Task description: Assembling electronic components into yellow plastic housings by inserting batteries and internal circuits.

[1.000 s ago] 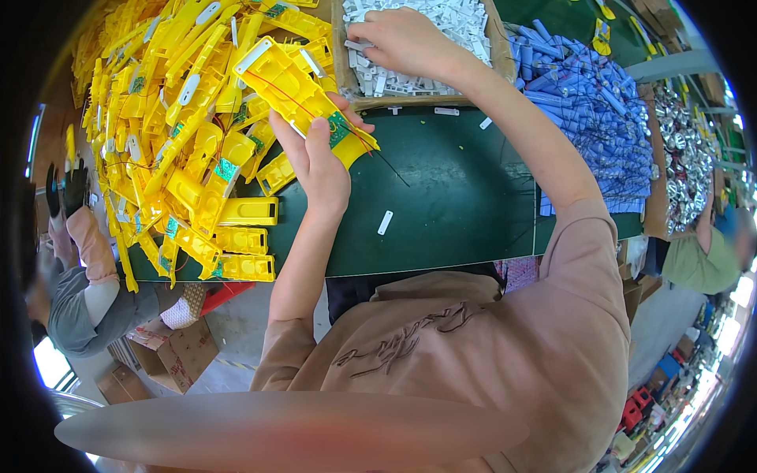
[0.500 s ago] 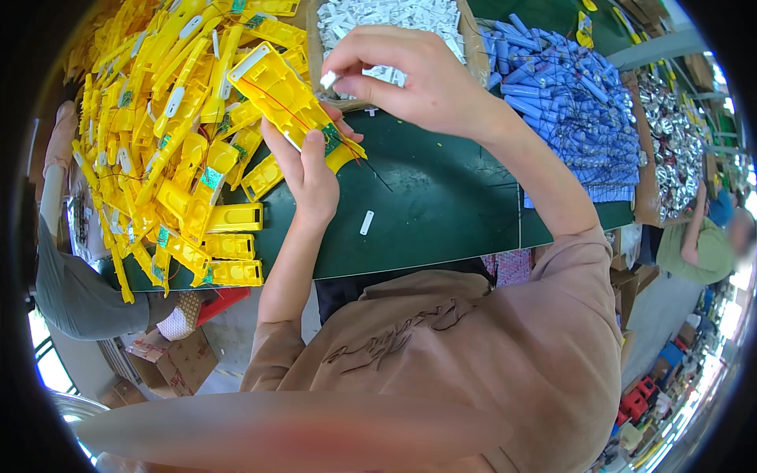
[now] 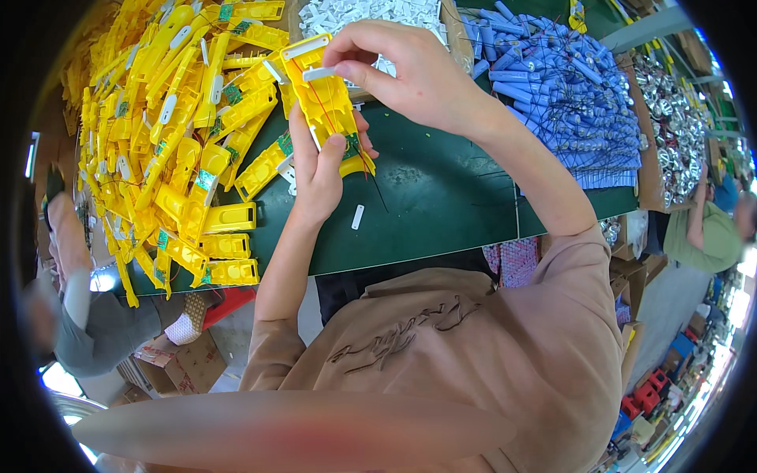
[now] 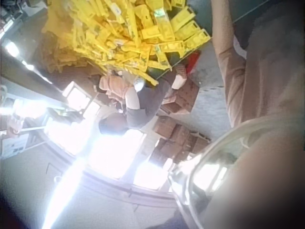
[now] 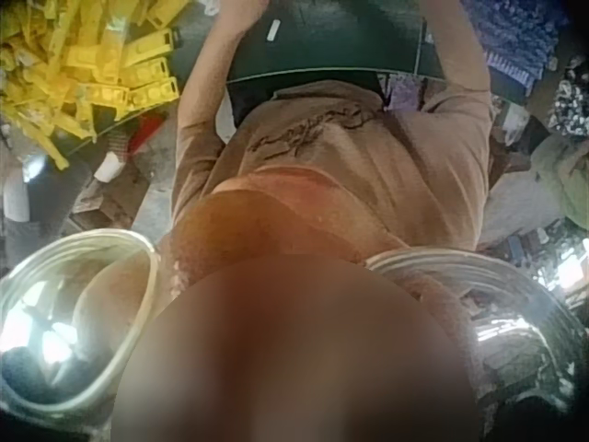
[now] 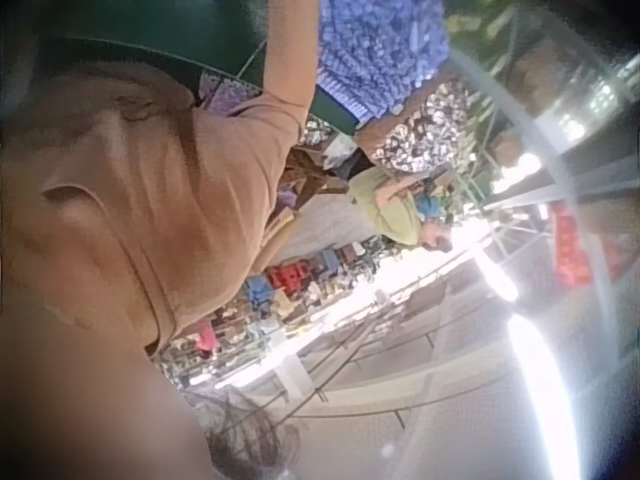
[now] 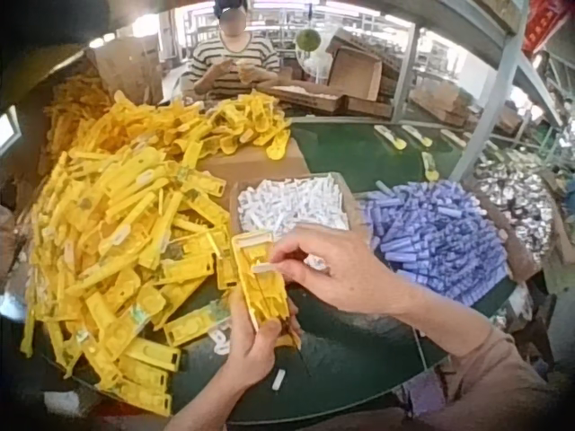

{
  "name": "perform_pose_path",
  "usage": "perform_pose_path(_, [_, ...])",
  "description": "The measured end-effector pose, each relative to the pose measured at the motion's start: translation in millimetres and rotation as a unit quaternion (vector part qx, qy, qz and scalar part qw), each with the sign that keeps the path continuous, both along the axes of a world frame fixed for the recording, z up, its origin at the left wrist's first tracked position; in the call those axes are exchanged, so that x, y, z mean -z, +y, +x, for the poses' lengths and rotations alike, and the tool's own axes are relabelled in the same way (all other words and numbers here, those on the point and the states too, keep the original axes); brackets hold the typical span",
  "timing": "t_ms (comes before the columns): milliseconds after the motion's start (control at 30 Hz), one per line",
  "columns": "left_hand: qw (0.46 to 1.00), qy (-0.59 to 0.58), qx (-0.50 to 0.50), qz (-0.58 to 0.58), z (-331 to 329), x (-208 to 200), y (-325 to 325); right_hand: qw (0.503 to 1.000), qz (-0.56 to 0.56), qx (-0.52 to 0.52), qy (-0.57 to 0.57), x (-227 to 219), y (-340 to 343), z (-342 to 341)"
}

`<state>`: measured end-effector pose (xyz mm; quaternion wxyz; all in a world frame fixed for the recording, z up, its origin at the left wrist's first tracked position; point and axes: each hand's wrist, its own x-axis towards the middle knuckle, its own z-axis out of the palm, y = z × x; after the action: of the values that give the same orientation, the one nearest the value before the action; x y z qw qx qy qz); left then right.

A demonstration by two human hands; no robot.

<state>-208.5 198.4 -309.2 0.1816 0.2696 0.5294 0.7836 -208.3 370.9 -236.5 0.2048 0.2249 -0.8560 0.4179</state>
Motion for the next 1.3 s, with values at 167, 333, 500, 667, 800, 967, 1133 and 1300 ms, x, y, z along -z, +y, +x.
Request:
perform_pose_path(167, [1.0,0.006,-0.02,0.008,-3,3,2,1.0,0.0,0.004,-0.02,2,-2,11])
perform_pose_path(333, [0.998,0.018,-0.063,-0.005,-5,3,4,0.998,-0.024,0.066,-0.005,12,-12,14])
perform_pose_path(500, [0.996,0.013,-0.082,-0.022,-9,6,2,0.972,-0.087,0.213,0.052,-9,18,-42])
perform_pose_path(667, [0.997,0.018,-0.065,-0.029,-8,11,4,0.936,-0.061,0.345,-0.038,4,86,-131])
perform_pose_path(800, [0.998,0.01,-0.055,-0.039,-7,11,6,0.891,0.127,0.436,0.029,58,190,-172])
perform_pose_path(967, [0.997,0.0,-0.069,-0.04,-9,9,-5,0.977,0.027,0.195,-0.084,15,49,-149])
perform_pose_path(1133, [0.993,0.074,-0.063,-0.068,-9,18,-1,0.988,0.139,-0.067,-0.03,19,-45,-148])
perform_pose_path(1300, [0.994,0.069,-0.035,-0.071,-2,11,-1,0.96,0.214,-0.145,0.104,57,-73,-149])
